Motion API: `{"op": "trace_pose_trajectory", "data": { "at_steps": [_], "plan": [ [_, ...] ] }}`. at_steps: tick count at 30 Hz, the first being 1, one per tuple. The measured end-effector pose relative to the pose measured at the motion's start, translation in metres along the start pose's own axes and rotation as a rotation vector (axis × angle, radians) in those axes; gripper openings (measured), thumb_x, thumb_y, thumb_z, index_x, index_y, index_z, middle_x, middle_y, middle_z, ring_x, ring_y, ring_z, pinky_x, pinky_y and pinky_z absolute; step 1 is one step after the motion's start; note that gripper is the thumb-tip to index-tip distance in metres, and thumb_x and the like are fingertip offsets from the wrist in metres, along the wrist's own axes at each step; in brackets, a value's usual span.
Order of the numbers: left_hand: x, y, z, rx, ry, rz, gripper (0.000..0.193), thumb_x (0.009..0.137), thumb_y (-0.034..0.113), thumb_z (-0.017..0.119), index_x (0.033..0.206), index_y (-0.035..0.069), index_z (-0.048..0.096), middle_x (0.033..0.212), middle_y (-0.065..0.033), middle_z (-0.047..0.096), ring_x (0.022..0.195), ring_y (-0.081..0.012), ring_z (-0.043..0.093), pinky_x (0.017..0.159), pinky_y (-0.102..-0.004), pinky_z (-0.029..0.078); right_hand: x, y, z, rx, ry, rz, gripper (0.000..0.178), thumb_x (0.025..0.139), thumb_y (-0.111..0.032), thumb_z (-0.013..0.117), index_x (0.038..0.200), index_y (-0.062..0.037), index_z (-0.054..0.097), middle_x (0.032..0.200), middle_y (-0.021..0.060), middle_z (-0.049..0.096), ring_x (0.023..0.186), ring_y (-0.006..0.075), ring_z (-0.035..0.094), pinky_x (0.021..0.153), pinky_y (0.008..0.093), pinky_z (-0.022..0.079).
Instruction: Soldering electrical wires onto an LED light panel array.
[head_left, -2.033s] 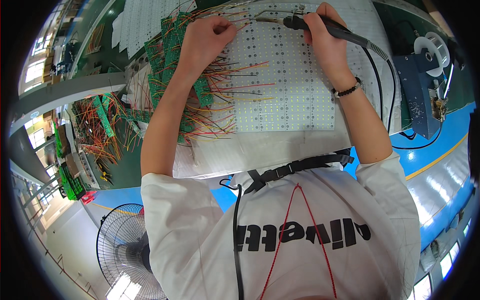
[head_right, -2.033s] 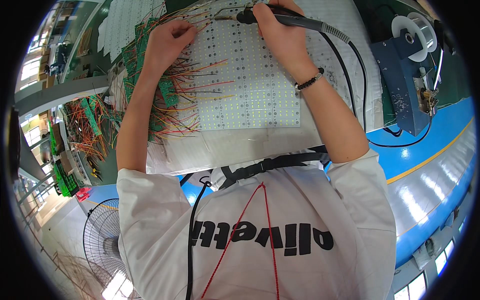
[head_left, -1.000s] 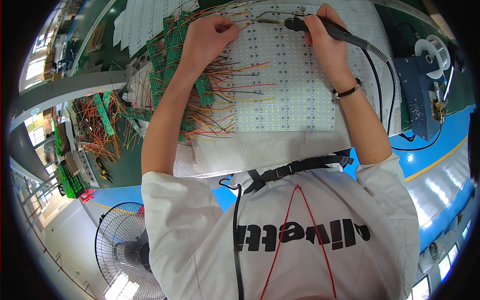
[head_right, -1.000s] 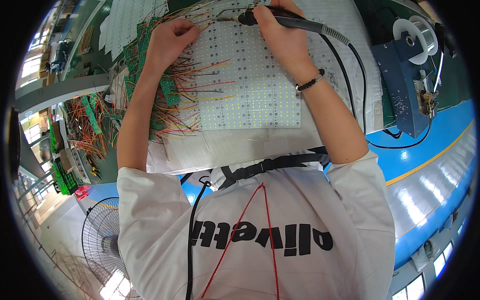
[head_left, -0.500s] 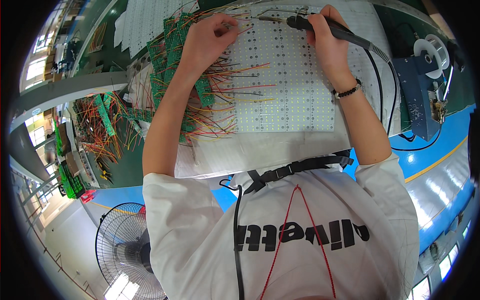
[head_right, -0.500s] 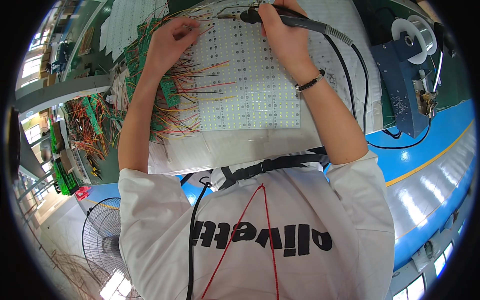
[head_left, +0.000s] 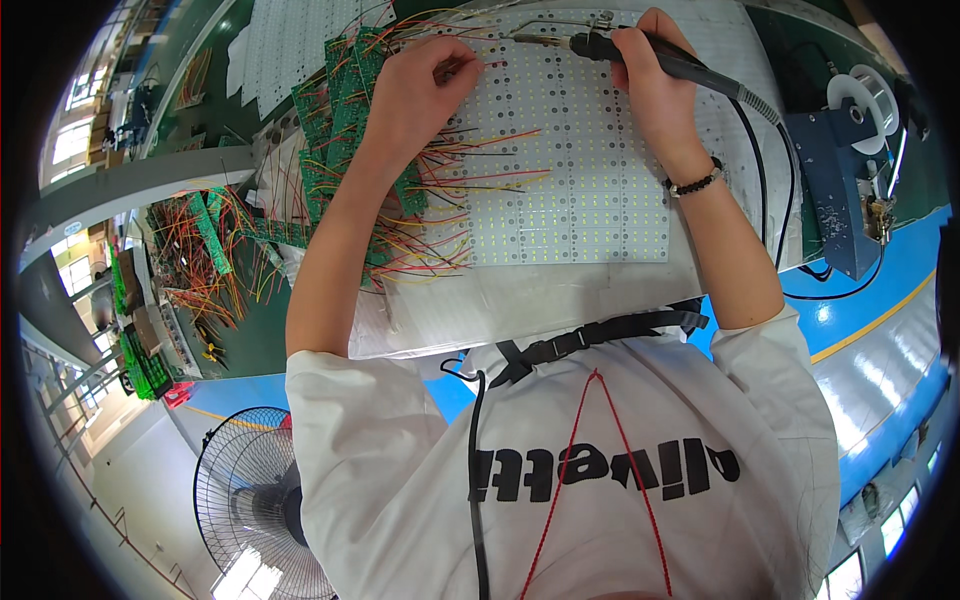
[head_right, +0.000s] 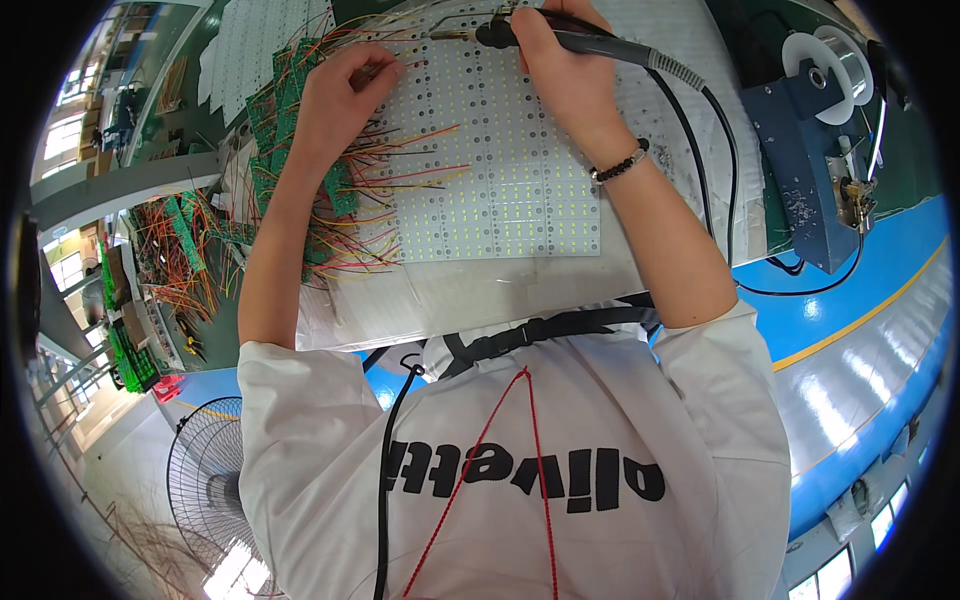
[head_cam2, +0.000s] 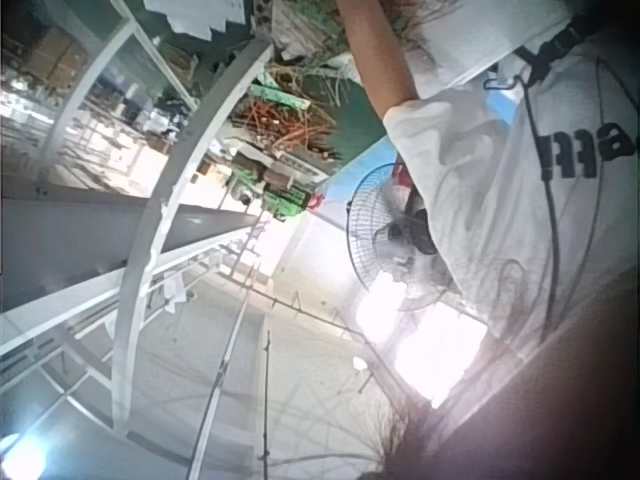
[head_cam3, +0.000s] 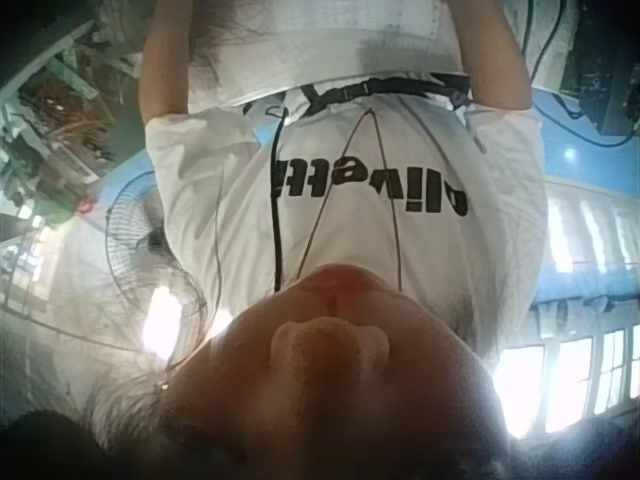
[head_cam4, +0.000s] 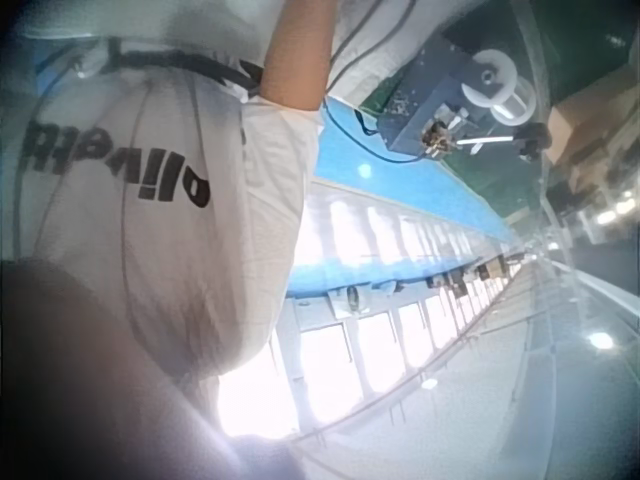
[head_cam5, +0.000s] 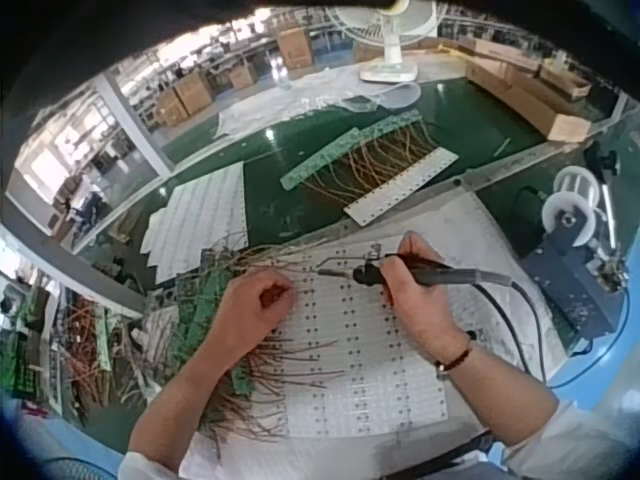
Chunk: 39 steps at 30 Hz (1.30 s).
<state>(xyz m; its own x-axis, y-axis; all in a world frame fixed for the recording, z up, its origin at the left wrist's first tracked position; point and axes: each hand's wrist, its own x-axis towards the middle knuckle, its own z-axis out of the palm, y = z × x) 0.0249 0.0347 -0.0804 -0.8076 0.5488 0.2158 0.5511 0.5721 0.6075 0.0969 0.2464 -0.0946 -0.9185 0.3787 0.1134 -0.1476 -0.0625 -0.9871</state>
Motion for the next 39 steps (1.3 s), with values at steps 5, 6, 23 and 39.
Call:
{"op": "trace_pose_trajectory", "data": {
  "at_steps": [5,6,23,39],
  "plan": [
    [0.001,-0.005,0.006,-0.023,0.081,0.058,0.011,0.079,0.009,0.066,0.085,0.0,0.061,0.08,-0.0021,0.059,0.061,-0.0084,0.053,0.056,-0.0221,0.043,0.0,0.002,0.0,0.018,0.004,-0.003,0.019,0.085,-0.011,0.051,0.069,-0.0082,0.04,0.056,-0.0002,0.044,0.048,0.0062,0.037,0.043,0.0236,0.032],
    [0.001,-0.006,0.007,-0.038,0.094,0.062,0.011,0.078,0.008,0.066,0.083,0.0,0.061,0.08,-0.0043,0.06,0.061,-0.0117,0.056,0.058,-0.0238,0.046,-0.001,0.001,0.0,0.003,0.006,-0.005,0.019,0.084,-0.011,0.051,0.069,-0.0081,0.04,0.056,-0.0003,0.043,0.048,0.0061,0.037,0.043,0.0236,0.032],
    [0.001,-0.007,0.006,-0.01,0.081,0.043,0.011,0.079,0.007,0.065,0.086,-0.001,0.064,0.09,-0.0043,0.064,0.062,-0.0093,0.056,0.058,-0.0218,0.046,-0.002,0.002,0.0,-0.014,-0.018,0.003,0.019,0.084,-0.011,0.051,0.069,-0.0075,0.042,0.056,-0.0018,0.042,0.049,0.0053,0.035,0.044,0.0227,0.03],
    [0.001,-0.007,0.006,-0.009,0.087,0.055,0.011,0.078,0.007,0.066,0.085,-0.001,0.063,0.089,-0.0041,0.063,0.063,-0.0095,0.055,0.059,-0.0215,0.047,-0.001,-0.001,0.002,-0.052,-0.017,0.01,0.02,0.084,-0.006,0.049,0.067,-0.0072,0.04,0.055,-0.0019,0.04,0.048,0.0053,0.033,0.043,0.0234,0.029]
  ]
}}
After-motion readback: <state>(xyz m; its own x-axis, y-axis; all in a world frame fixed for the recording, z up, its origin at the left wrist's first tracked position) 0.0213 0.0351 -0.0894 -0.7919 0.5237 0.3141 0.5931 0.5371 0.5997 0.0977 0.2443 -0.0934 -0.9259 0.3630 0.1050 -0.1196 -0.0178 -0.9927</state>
